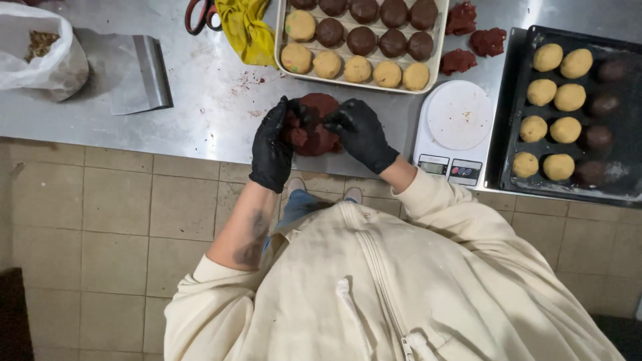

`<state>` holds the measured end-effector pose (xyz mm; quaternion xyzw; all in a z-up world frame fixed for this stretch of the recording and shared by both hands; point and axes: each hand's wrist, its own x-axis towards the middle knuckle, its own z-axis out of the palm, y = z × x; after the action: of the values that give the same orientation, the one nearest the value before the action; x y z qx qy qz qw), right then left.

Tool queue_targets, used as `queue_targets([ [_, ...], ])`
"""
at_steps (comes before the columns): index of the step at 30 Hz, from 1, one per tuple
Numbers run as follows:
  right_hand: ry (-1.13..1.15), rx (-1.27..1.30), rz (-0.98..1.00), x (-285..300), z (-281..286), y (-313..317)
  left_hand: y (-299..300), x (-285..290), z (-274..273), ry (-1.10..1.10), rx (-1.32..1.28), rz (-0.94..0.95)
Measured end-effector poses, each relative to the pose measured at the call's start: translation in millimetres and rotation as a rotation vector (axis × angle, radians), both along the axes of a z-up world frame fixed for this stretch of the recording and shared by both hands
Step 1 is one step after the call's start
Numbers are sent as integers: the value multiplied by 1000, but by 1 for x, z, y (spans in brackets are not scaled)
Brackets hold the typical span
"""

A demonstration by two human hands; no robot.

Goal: Portioning and weighing cookie dough into consistent amounts on a digital scale.

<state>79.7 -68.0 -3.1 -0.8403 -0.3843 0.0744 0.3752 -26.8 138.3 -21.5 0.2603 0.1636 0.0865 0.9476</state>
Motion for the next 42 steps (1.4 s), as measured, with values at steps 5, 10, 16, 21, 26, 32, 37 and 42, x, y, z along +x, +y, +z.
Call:
queue_targets([
  [5, -235, 90, 63, -17, 40, 0, 1, -10, -18, 51, -74, -14],
  [10, -131, 46, 144, -26, 40, 9, -5, -10, -18, 48, -9, -81],
  [16, -113, -6, 53, -20, 7, 5, -9, -6, -27, 54, 196, -14],
  [21, 108, 144, 9, -13, -20, -10, -8, -7, -18, 71, 167, -20],
  [26, 707, 542, -39, 13, -43, -51, -10, -9, -3, 79, 149, -32],
  [32, 1265, 952, -104, 12, 13, -84, -57, 13, 48, 127, 243, -248],
  [37, 1158, 952, -142, 0, 38, -108, -111, 33, 57, 222, 167, -588],
  [42, 601, 572, -162, -18, 87, -128, -149, 45, 32, 229, 133, -592],
])
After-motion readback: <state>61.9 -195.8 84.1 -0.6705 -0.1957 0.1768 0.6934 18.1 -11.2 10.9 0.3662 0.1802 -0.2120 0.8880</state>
